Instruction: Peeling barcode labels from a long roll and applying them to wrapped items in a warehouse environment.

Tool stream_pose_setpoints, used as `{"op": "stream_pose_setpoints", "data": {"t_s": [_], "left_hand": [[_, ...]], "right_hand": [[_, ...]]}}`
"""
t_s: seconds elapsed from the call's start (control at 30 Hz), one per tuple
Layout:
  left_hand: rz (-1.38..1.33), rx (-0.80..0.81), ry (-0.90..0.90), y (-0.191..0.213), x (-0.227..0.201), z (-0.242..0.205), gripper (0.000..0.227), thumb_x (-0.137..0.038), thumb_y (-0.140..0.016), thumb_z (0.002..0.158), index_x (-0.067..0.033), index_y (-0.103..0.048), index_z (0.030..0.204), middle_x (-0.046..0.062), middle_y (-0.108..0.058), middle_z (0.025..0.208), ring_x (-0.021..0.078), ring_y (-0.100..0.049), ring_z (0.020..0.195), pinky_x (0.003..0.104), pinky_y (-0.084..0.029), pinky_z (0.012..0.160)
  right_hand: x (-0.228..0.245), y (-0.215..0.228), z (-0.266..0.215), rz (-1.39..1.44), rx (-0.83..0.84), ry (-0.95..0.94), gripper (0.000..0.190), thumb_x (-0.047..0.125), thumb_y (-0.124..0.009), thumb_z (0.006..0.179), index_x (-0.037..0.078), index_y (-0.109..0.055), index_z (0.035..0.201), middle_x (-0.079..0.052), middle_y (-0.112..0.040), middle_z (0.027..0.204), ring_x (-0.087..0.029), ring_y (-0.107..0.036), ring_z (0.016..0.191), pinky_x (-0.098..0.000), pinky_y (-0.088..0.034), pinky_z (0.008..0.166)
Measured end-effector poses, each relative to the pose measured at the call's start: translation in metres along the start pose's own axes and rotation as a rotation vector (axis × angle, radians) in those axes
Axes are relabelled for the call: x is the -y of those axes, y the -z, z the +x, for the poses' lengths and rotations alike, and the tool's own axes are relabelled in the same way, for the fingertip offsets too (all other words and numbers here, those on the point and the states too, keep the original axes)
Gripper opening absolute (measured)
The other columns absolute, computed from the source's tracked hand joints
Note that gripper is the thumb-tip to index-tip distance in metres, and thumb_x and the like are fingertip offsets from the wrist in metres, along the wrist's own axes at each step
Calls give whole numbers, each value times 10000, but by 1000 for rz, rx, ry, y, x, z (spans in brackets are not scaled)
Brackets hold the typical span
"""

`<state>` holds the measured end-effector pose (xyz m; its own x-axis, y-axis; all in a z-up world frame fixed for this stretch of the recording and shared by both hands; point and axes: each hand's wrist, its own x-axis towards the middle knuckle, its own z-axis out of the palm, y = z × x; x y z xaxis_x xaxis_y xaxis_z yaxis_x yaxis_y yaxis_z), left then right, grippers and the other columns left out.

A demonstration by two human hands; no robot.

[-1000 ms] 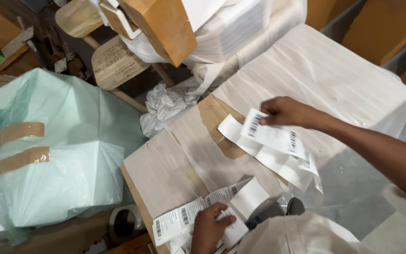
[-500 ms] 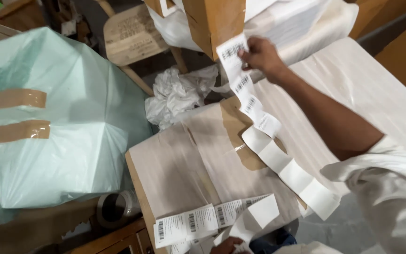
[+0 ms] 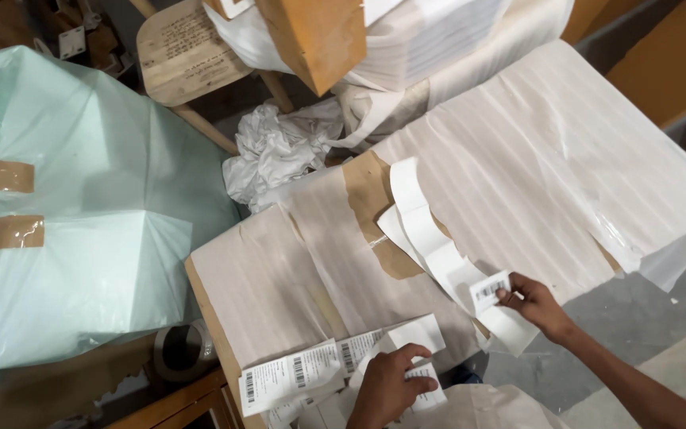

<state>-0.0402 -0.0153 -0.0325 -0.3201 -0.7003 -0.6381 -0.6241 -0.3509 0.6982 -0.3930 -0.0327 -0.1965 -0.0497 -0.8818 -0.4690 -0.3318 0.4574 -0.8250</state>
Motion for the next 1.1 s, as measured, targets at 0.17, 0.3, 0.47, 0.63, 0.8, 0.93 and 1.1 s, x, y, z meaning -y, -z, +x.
{"op": "stream_pose_setpoints", "data": {"t_s": [0.17, 0.3, 0.47, 0.63, 0.8, 0.93, 1.1], "left_hand": [[50, 76, -33, -8, -6, 7, 507, -244, -888, 744, -171, -713, 1214, 166, -749, 1085, 263, -764, 920, 364, -598, 765], [125, 78, -26, -11, -4, 6, 503, -258, -885, 752, -169, -716, 1218, 165, -743, 1052, 277, -754, 893, 372, -589, 772], [160, 14, -109, -15, -12, -4, 494, -269, -904, 754, -152, -718, 1197, 188, -762, 988, 284, -747, 895, 372, -571, 787], [-97, -191, 4, -17, -26, -20, 342, -212, -803, 849, -122, -734, 1172, 146, -808, 882, 172, -746, 718, 294, -561, 664], [-380, -555, -348, -39, -21, -11, 288, -142, -800, 872, -3, -739, 1117, 111, -803, 882, 108, -718, 751, 268, -585, 678], [-379, -595, -552, -37, -77, -21, 270, -116, -809, 878, 30, -741, 1094, 95, -797, 896, 116, -718, 770, 270, -580, 695], [-552, -292, -572, -21, -106, -27, 410, -111, -817, 804, -37, -664, 1177, 62, -775, 960, 104, -716, 865, 274, -578, 779]], "right_hand": [[-42, -1, -4, -122, 3, -113, 314, 311, -698, 908, 69, -732, 1104, -120, -804, 901, -209, -733, 810, -363, -589, 769], [-67, 3, -2, -233, -27, -33, 308, 319, -714, 910, 39, -721, 1038, -146, -732, 947, -218, -707, 795, -364, -578, 746], [-46, 9, 1, -216, -7, -98, 309, 316, -719, 916, 40, -695, 1052, -160, -739, 994, -280, -706, 867, -397, -576, 805], [44, 30, -37, -766, -117, 168, 669, -24, -729, 552, 122, -688, 1203, -112, -622, 1333, -367, -470, 1234, -501, -385, 943], [100, 6, -86, -45, 8, 243, 570, -35, -608, 672, 88, -651, 1227, -44, -645, 1268, -253, -590, 1110, -371, -504, 955], [175, -32, -122, 287, 399, 4, 425, 113, -784, 863, 79, -671, 1271, -20, -658, 1071, -174, -578, 873, -343, -492, 746], [186, 10, -102, 185, 130, 275, 162, 102, -800, 847, 31, -797, 993, -60, -756, 816, -145, -668, 740, -339, -539, 710]]}}
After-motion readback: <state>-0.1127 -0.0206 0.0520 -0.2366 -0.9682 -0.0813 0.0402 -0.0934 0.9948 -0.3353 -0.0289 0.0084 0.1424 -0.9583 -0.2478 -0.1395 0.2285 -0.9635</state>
